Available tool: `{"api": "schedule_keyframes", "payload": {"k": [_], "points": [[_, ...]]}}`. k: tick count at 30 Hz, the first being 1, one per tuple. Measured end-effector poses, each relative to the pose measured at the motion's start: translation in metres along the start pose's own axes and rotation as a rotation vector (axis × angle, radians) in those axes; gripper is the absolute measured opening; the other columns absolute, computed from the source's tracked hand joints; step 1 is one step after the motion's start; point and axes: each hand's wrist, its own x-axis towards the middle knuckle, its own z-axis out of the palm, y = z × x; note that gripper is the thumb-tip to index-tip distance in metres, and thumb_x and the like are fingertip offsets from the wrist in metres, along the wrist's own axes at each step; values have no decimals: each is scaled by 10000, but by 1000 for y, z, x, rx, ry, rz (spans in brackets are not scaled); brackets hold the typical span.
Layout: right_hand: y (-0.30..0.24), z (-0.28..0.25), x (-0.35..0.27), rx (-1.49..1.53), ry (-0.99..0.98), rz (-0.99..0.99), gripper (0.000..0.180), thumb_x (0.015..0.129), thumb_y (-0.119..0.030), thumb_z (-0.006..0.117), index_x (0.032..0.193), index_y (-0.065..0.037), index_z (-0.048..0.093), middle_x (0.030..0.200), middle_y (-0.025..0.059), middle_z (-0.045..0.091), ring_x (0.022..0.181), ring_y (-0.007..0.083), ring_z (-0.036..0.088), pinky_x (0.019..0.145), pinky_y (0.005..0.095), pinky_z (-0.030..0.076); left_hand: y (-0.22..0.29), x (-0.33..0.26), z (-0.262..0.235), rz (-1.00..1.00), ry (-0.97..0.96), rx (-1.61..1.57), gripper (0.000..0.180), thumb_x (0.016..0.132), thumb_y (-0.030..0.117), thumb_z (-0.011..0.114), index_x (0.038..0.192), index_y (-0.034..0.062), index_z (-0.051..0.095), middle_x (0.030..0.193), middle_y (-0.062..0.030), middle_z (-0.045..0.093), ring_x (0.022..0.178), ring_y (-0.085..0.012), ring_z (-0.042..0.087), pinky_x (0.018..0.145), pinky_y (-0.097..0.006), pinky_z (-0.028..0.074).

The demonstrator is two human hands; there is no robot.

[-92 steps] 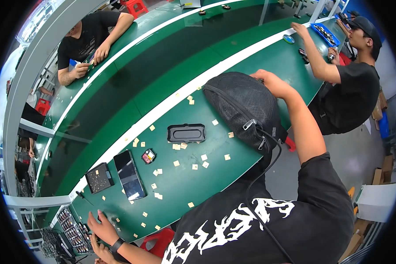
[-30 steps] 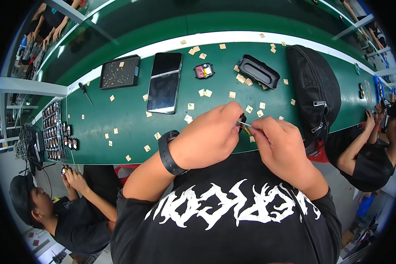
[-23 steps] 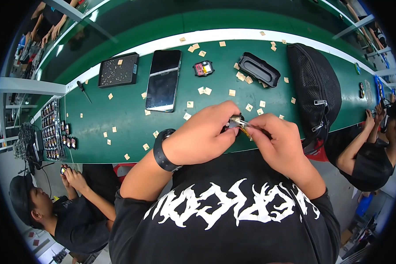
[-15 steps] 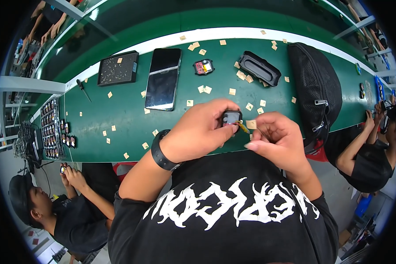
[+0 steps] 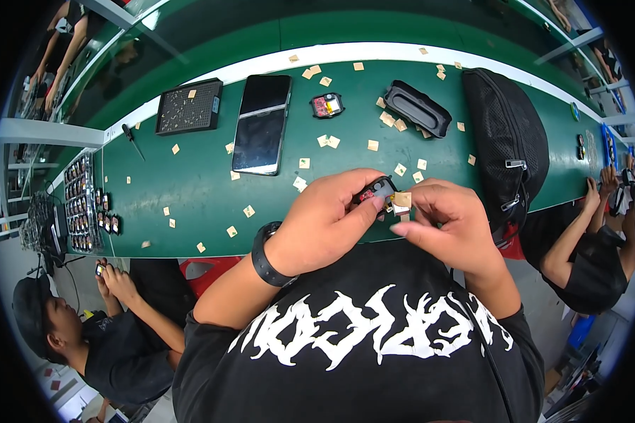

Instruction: Assembling small electronic components, likely smartwatches, at a production line workstation.

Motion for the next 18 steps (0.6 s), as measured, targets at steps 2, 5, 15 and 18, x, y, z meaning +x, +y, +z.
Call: {"api": "schedule_keyframes", "payload": {"k": [2, 5, 15, 18], "points": [[4, 6, 2, -122, 79, -122, 193, 859, -12, 763, 1037, 17, 693, 892, 84, 698, 681, 91, 625, 579, 229, 466, 4, 0, 3, -38, 3, -34, 280, 1034, 100, 562, 1280, -30, 593, 983, -18, 642, 781, -49, 603, 628, -202, 491], [9, 9, 0, -299, 178, -285, 184, 857, -16, 767, 1025, 4, 694, 878, 97, 710, 694, 135, 674, 601, 255, 508, -1, -2, 8, 32, 33, 3, 282, 1030, 99, 564, 1277, -32, 596, 974, -18, 642, 737, -58, 611, 579, -207, 489], [-1, 24, -6, -109, 193, -10, 115, 904, -46, 748, 978, 15, 684, 795, 85, 707, 665, 134, 674, 595, 265, 507, -7, -2, 13, 192, 137, 154, 249, 977, 21, 558, 1201, -35, 651, 897, -63, 657, 701, -81, 629, 584, -227, 491], [2, 27, -3, -165, 258, -12, 110, 876, -31, 767, 961, 19, 717, 782, 81, 701, 672, 113, 650, 586, 256, 486, -9, -1, 13, 245, 132, 275, 288, 953, -4, 569, 1229, -33, 644, 898, -82, 647, 697, -102, 638, 593, -240, 500]]}}
